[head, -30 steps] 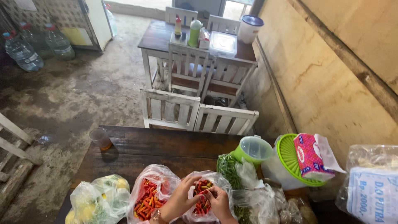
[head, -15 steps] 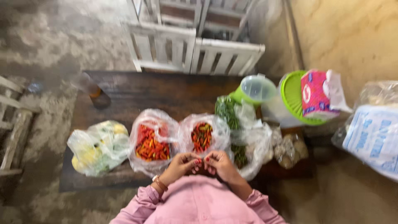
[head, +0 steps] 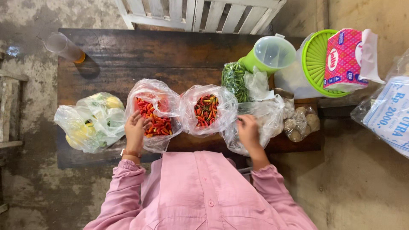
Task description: The person sorts and pulls stems from chili peppers by hand from several plastic bags on a wooden table, occasionally handling other bagged greens and vegetables.
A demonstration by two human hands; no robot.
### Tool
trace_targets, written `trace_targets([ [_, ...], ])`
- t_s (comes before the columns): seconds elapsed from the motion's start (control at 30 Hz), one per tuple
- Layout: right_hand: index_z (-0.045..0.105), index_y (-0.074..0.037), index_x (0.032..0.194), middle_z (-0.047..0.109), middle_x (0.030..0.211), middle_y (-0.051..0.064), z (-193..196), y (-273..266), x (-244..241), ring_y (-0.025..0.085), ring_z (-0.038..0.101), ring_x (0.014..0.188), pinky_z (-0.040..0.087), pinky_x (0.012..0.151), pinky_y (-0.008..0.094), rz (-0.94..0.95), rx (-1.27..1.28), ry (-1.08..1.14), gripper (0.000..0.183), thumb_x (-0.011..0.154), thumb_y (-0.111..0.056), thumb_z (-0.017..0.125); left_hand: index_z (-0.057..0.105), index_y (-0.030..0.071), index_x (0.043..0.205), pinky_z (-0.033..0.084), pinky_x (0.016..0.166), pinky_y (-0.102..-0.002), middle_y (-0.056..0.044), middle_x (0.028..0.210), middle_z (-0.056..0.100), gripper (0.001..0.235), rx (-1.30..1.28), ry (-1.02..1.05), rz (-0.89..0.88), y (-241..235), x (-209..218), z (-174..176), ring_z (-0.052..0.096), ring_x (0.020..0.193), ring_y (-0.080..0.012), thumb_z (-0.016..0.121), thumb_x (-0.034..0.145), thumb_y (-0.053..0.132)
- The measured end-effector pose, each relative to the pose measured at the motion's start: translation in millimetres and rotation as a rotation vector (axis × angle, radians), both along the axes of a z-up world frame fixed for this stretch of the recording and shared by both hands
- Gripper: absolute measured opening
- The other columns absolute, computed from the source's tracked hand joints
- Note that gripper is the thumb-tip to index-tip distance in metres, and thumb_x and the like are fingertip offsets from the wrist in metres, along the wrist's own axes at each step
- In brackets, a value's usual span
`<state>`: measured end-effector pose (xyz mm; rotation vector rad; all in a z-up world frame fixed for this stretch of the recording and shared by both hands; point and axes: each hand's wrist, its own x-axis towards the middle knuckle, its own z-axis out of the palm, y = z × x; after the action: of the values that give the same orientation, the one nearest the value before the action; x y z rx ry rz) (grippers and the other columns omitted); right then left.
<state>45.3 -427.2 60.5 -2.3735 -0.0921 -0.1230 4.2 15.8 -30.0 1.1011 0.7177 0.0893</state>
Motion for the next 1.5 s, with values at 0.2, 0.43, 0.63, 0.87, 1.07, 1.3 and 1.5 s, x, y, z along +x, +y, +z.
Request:
trace_targets([
  [0.2,0.078,-0.004,0.099,0.073,0.097,0.02,-72.0,95.3,34.6,0.04,0.067,0.093,0.053,0.085,0.047,0.358,-0.023,0.073,0.019,0.083,-0.001,0.068,0.051,-0.002,0.135,0.06,0.074,-0.027,-0.01,0.133,0.058,0.041,0.196,-0.043,-0.095,-33.8,3.1,33.8,0.07,0.097,-0.0166,0.061,0.096,0.0],
  [0.43,0.065,0.002,0.095,0.063,0.103,0.023,-146.4,124.9,31.3,0.044,0.062,0.099,0.05,0.082,0.051,0.452,-0.137,0.279,0.037,0.064,-0.013,0.079,0.054,0.0,0.132,0.059,0.075,-0.025,-0.008,0.127,0.062,0.037,0.249,-0.113,-0.189,-51.1,-13.6,44.9,0.072,0.095,-0.0126,0.063,0.097,0.003],
  [0.63,0.068,-0.001,0.099,0.065,0.106,0.021,-162.9,109.1,27.0,0.042,0.064,0.099,0.052,0.087,0.047,0.332,-0.065,0.31,0.019,0.082,-0.008,0.073,0.06,0.0,0.129,0.055,0.077,-0.025,-0.007,0.118,0.068,0.031,0.439,-0.154,-0.247,-73.8,-12.9,70.2,0.065,0.091,-0.0133,0.064,0.098,-0.001],
  [0.87,0.066,-0.002,0.101,0.07,0.083,0.009,-97.9,67.1,19.1,0.016,0.066,0.068,0.054,0.061,0.031,0.096,0.686,0.438,0.011,0.091,-0.007,0.069,0.066,0.001,0.124,0.058,0.08,-0.032,-0.014,0.113,0.072,0.032,0.707,-0.42,-0.606,-146.1,8.5,127.7,0.074,0.095,-0.0213,0.07,0.093,0.003],
  [1.07,0.066,0.002,0.106,0.072,0.092,0.008,-38.2,76.5,8.1,0.014,0.068,0.076,0.058,0.068,0.027,0.099,1.09,0.353,0.008,0.099,-0.001,0.066,0.062,-0.001,0.126,0.059,0.084,-0.036,-0.018,0.112,0.071,0.035,0.7,-0.611,-0.716,-181.6,29.6,135.6,0.072,0.099,-0.0292,0.07,0.092,0.005],
  [1.3,0.073,0.005,0.111,0.075,0.105,0.011,-0.8,78.3,-0.5,0.013,0.071,0.091,0.059,0.083,0.027,0.138,0.879,0.184,0.015,0.1,0.004,0.064,0.069,0.002,0.128,0.058,0.078,-0.031,-0.016,0.107,0.075,0.034,0.694,-0.557,-0.67,-180.0,28.1,130.3,0.074,0.092,-0.0204,0.068,0.094,0.0],
  [1.5,0.065,0.0,0.11,0.071,0.095,0.006,7.2,90.7,6.6,0.011,0.068,0.08,0.062,0.071,0.029,-0.019,0.988,0.213,0.022,0.09,0.006,0.07,0.073,0.005,0.125,0.059,0.076,-0.026,-0.012,0.102,0.077,0.033,0.533,-0.448,-0.572,-179.8,23.4,125.6,0.073,0.087,-0.0129,0.067,0.093,-0.001],
])
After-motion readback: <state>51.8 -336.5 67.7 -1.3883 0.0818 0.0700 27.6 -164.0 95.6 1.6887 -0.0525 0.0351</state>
